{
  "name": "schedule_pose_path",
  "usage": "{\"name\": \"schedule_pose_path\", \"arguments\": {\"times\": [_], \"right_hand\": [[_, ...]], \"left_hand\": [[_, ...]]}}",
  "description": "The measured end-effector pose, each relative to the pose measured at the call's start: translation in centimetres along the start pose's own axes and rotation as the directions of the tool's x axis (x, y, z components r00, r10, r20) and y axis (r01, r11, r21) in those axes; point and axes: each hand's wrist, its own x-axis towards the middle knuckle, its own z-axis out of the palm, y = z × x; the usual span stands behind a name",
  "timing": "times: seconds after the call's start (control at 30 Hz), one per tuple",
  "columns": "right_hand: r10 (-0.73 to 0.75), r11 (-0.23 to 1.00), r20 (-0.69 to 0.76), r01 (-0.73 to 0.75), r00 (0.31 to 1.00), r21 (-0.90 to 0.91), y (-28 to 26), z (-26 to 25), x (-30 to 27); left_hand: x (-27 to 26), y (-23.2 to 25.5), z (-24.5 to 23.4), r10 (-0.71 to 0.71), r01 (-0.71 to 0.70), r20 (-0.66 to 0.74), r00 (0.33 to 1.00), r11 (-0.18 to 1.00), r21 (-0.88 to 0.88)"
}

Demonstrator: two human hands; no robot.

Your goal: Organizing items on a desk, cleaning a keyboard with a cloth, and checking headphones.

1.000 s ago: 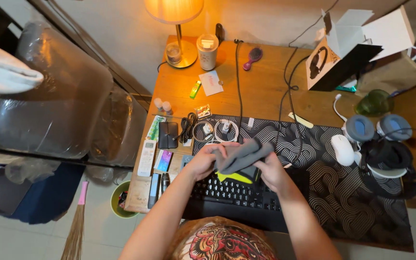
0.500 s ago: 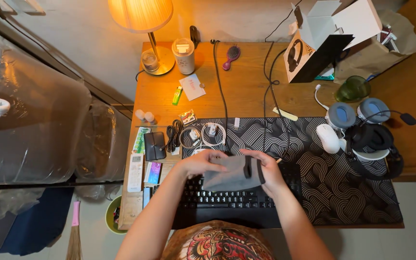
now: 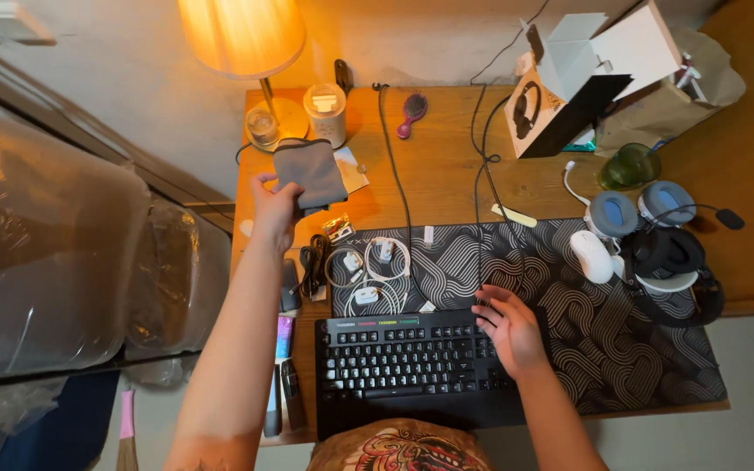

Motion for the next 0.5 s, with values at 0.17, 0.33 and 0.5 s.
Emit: {"name": "schedule_pose_path", "arguments": {"times": [0.17,0.33,0.5], "right_hand": [[-0.029,1.0,-0.05,0.029,0.998,0.006,0.0,0.1,-0.5],[-0.068,0.997,-0.09,0.065,0.994,-0.043,-1.6,-0.6,-1.2],[-0.097,0.993,-0.16,0.084,0.982,-0.088,-2.6,-2.3,-1.9]], "left_hand": [[-8.0,0.3,5.2,0.008,0.084,0.39,0.921,0.972,-0.218],[-3.9,-4.9,4.6,0.005,-0.029,0.327,0.945,0.997,0.069],[5.8,-7.5,0.2,-0.01,0.001,0.073,0.997,0.992,0.123]]}}
